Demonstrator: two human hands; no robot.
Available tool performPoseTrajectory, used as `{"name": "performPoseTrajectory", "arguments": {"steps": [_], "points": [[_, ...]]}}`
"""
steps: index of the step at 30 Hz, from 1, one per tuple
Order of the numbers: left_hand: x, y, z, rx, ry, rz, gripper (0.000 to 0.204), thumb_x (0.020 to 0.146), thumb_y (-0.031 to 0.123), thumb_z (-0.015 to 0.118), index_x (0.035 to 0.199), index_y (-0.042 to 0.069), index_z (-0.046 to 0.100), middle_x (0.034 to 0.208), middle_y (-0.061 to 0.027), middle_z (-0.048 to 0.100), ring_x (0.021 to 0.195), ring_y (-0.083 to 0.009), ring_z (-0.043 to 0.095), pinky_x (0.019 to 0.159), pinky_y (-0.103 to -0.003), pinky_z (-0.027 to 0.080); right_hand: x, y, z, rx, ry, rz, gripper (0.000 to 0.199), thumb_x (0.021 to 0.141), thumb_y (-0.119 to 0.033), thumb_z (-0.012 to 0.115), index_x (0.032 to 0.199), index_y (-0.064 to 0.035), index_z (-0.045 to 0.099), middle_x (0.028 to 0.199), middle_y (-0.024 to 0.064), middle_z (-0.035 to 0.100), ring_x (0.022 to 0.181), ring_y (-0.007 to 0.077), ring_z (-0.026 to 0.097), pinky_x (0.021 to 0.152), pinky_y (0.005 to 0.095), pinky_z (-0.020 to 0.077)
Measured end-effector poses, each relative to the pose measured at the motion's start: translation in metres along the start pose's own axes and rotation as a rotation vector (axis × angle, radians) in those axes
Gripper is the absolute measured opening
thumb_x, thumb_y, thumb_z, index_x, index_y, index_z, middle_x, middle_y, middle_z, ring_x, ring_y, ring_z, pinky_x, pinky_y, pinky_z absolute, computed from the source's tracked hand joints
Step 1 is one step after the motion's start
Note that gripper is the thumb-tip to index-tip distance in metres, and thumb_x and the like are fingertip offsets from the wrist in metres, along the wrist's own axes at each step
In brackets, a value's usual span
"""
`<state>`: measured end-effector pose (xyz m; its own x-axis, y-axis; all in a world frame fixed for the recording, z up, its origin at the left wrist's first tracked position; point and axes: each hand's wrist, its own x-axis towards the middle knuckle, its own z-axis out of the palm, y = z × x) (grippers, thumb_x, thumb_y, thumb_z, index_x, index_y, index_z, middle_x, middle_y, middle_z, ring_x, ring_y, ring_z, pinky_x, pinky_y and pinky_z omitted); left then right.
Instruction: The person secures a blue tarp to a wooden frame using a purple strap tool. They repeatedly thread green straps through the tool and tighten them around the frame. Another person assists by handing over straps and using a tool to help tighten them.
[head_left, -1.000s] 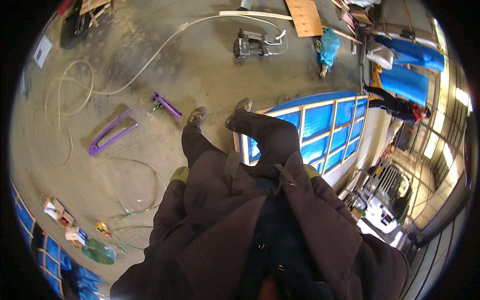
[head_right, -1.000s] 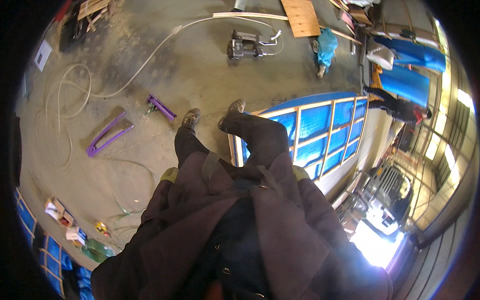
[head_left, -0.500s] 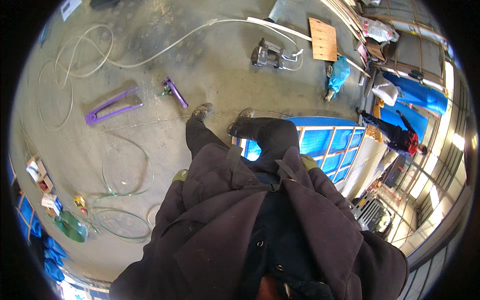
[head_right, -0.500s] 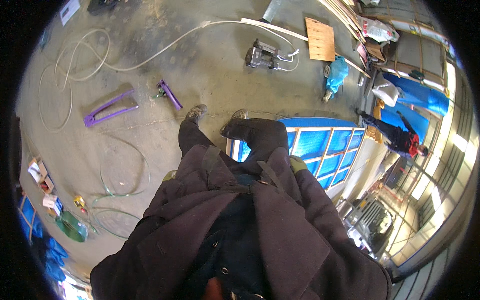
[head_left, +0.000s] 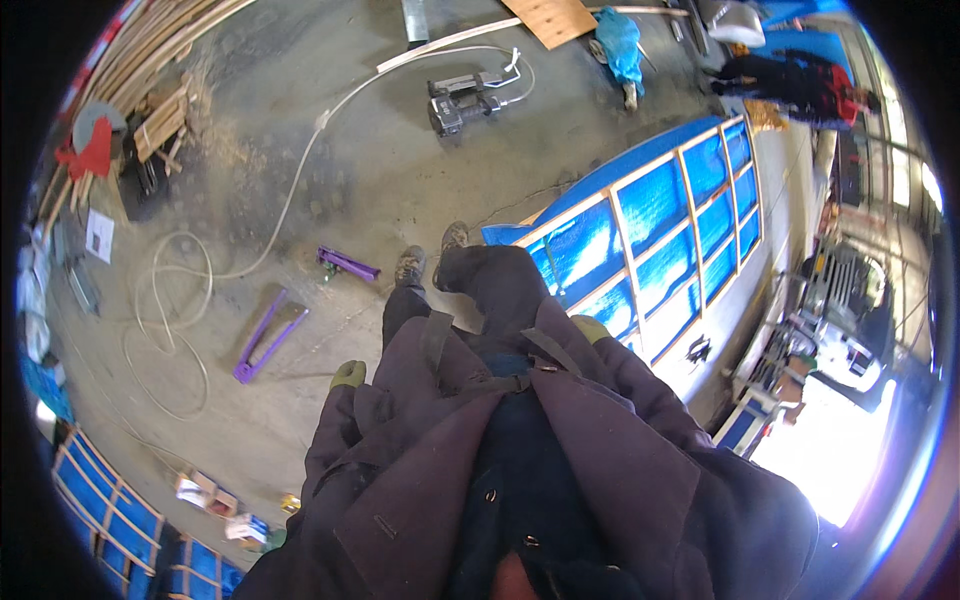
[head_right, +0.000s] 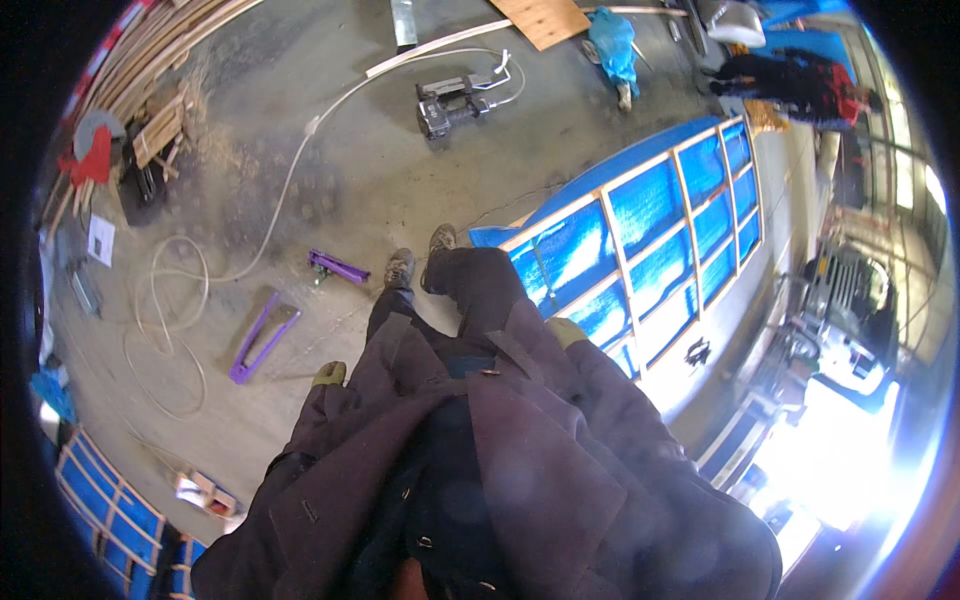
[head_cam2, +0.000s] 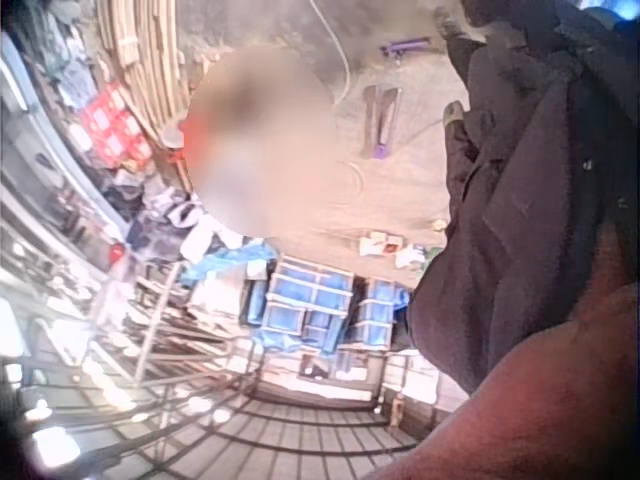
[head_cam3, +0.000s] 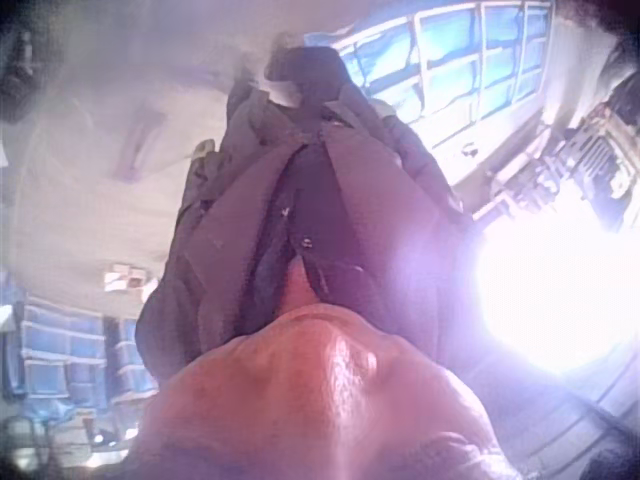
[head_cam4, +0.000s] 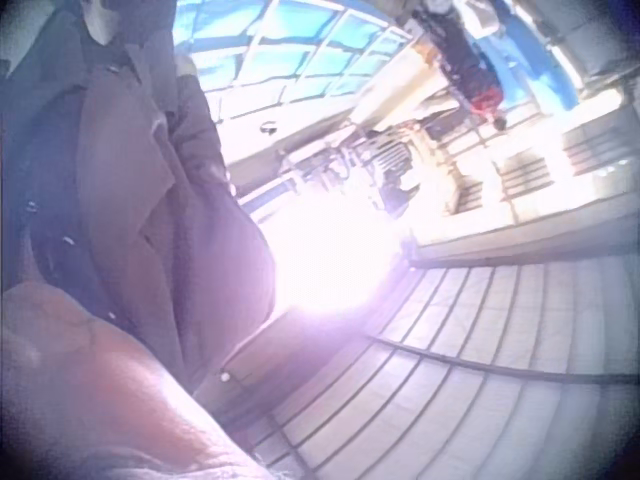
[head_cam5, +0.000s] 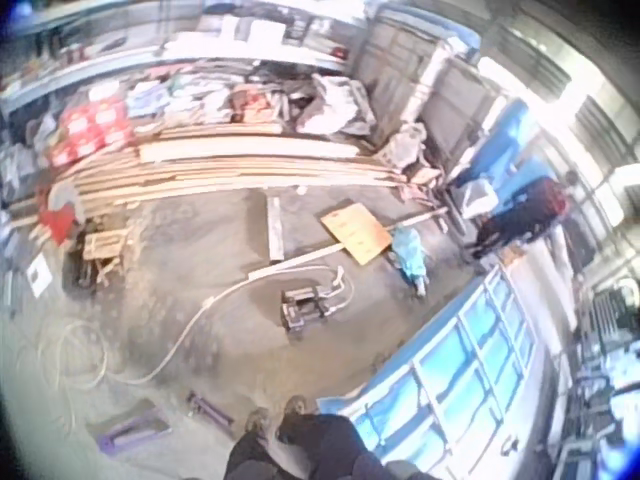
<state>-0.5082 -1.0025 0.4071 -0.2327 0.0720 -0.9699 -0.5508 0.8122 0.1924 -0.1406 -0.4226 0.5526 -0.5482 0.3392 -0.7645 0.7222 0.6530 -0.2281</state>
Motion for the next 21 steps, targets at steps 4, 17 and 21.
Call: {"name": "performPoseTrajectory", "arguments": {"steps": [4, 17, 21], "points": [[-0.011, 0.060, -0.019, 0.118, 0.051, 0.155, 0.070, 0.101, 0.052, 0.072, 0.147, 0.000, 0.067, 0.143, -0.0205, 0.074, 0.136, -0.0304, 0.069, 0.115, -0.041, 0.052, -0.023, -0.001, 0.042, 0.082, -0.103, 0.117, 0.029, 0.102, -0.029, 0.062, 0.118, -0.0108, 0.078, 0.122, 0.0160, 0.078, 0.120, 0.0367, 0.072, 0.101, 0.0464, 0.0565], [-0.020, 0.242, 0.016, 0.605, 0.009, 0.330, 0.065, 0.102, 0.051, 0.071, 0.148, 0.005, 0.070, 0.144, -0.0194, 0.074, 0.138, -0.0332, 0.067, 0.118, -0.043, 0.050, -0.047, 0.042, 0.182, 0.464, 0.013, 0.215, 0.047, 0.112, -0.039, 0.050, 0.149, -0.0174, 0.069, 0.150, 0.0191, 0.068, 0.141, 0.0419, 0.061, 0.118, 0.0506, 0.0462], [-0.041, 0.270, 0.045, 0.573, -0.001, 0.345, 0.065, 0.102, 0.047, 0.075, 0.147, 0.001, 0.068, 0.144, -0.0191, 0.074, 0.137, -0.0303, 0.068, 0.117, -0.042, 0.051, -0.055, 0.058, 0.174, 0.565, 0.019, 0.227, 0.040, 0.109, -0.038, 0.052, 0.138, -0.0174, 0.072, 0.142, 0.0200, 0.071, 0.134, 0.0434, 0.064, 0.112, 0.0520, 0.0490]]}}
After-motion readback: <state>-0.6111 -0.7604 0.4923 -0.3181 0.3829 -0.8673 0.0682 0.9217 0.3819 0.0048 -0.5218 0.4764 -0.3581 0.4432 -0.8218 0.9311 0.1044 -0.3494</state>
